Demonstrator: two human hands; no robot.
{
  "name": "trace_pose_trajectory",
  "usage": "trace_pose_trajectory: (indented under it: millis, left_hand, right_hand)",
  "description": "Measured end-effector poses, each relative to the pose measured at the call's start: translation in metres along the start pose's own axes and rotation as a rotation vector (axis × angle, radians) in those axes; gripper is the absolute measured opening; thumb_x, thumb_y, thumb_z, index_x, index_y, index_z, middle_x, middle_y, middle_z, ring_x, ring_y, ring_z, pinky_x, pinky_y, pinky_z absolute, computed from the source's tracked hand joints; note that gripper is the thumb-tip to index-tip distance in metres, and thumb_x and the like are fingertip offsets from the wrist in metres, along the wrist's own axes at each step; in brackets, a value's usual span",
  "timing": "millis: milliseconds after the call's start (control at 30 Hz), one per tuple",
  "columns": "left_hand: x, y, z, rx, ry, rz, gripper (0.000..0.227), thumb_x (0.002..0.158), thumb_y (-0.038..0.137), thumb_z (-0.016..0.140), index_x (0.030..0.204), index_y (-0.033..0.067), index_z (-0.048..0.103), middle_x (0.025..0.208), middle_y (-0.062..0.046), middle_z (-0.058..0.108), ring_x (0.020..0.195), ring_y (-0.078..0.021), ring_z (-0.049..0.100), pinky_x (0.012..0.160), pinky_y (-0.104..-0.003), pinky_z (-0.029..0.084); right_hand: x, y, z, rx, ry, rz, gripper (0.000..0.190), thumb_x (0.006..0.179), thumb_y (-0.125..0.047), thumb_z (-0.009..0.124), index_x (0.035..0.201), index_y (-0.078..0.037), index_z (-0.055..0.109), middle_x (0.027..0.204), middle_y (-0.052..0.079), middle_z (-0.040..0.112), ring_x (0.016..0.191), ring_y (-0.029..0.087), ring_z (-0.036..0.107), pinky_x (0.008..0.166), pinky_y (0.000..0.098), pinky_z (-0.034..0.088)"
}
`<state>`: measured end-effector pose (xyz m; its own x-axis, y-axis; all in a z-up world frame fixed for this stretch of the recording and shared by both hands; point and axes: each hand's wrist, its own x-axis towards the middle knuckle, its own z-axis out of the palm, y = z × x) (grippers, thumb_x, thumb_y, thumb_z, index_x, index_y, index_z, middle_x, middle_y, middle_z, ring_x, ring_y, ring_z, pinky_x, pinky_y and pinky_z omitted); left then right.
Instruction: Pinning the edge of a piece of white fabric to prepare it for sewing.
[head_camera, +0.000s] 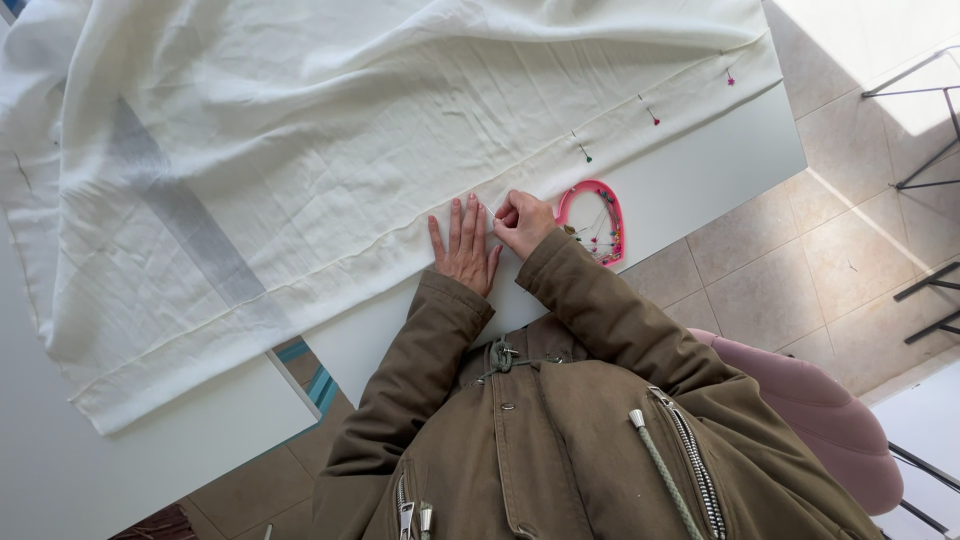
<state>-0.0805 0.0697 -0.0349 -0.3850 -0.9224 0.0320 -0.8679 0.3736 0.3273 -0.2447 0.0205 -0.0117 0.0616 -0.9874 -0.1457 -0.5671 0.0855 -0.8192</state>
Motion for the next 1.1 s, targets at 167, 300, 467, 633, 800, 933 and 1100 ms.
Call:
trace_pose_trajectory:
  millis: [167, 300, 467, 633, 800, 933, 1100]
  left_hand:
    - [-0.001, -0.002, 0.007, -0.012, 0.020, -0.001, 0.077, 0.104, 0.043, 0.049, 0.161, -0.0031, 0.026, 0.172, -0.016, 0.016, 0.160, -0.0332, 0.008, 0.125, -0.068, 0.001]
    - [-0.002, -0.003, 0.010, -0.052, 0.047, 0.002, 0.077, 0.103, 0.042, 0.050, 0.162, -0.0011, 0.024, 0.171, -0.017, 0.016, 0.160, -0.0340, 0.008, 0.124, -0.069, 0.000]
    - [-0.002, -0.004, 0.016, -0.138, 0.142, 0.008, 0.070, 0.104, 0.034, 0.054, 0.158, 0.0030, 0.024, 0.172, -0.018, 0.018, 0.161, -0.0341, 0.012, 0.125, -0.070, 0.000]
    - [0.000, -0.002, 0.012, -0.204, 0.224, 0.012, 0.063, 0.101, 0.025, 0.060, 0.151, 0.0080, 0.026, 0.171, -0.018, 0.021, 0.161, -0.0350, 0.017, 0.126, -0.070, 0.001]
    - [0.000, -0.001, 0.009, -0.258, 0.255, 0.020, 0.056, 0.101, 0.022, 0.060, 0.146, 0.0080, 0.029, 0.169, -0.020, 0.025, 0.159, -0.0369, 0.019, 0.125, -0.071, 0.001]
    - [-0.001, -0.001, 0.013, -0.290, 0.262, 0.024, 0.052, 0.101, 0.020, 0.060, 0.143, 0.0081, 0.032, 0.168, -0.022, 0.027, 0.159, -0.0370, 0.021, 0.125, -0.071, 0.001]
    - [-0.001, -0.001, 0.014, -0.265, 0.282, 0.033, 0.049, 0.103, 0.021, 0.059, 0.143, 0.0067, 0.035, 0.167, -0.021, 0.030, 0.159, -0.0358, 0.023, 0.125, -0.071, 0.002]
  right_hand:
    - [0.006, 0.001, 0.006, -0.057, 0.013, -0.032, 0.017, 0.082, -0.008, 0.076, 0.082, -0.001, 0.061, 0.081, 0.011, 0.068, 0.068, 0.018, 0.071, 0.061, 0.0317, 0.058]
    - [0.013, -0.001, 0.012, -0.102, 0.036, -0.085, 0.020, 0.084, -0.010, 0.078, 0.082, -0.001, 0.061, 0.079, 0.011, 0.067, 0.067, 0.021, 0.069, 0.060, 0.0333, 0.057]
    - [0.014, 0.008, 0.016, -0.118, 0.046, -0.102, 0.019, 0.083, -0.009, 0.079, 0.083, -0.002, 0.061, 0.080, 0.011, 0.067, 0.068, 0.023, 0.068, 0.062, 0.0347, 0.056]
    - [0.007, 0.011, 0.015, -0.117, 0.034, -0.097, 0.018, 0.084, -0.007, 0.077, 0.085, -0.002, 0.060, 0.081, 0.011, 0.065, 0.069, 0.024, 0.067, 0.063, 0.0360, 0.055]
    - [0.003, 0.010, 0.016, -0.128, 0.033, -0.114, 0.017, 0.086, -0.005, 0.074, 0.088, -0.002, 0.057, 0.084, 0.013, 0.063, 0.072, 0.028, 0.064, 0.063, 0.0393, 0.053]
    - [0.003, 0.003, 0.017, -0.149, 0.046, -0.116, 0.017, 0.088, -0.005, 0.072, 0.091, -0.002, 0.055, 0.086, 0.014, 0.062, 0.073, 0.031, 0.063, 0.064, 0.0409, 0.052]
    - [0.004, -0.007, 0.019, -0.157, 0.045, -0.123, 0.019, 0.091, -0.008, 0.073, 0.095, -0.002, 0.055, 0.089, 0.014, 0.063, 0.075, 0.031, 0.065, 0.064, 0.0404, 0.053]
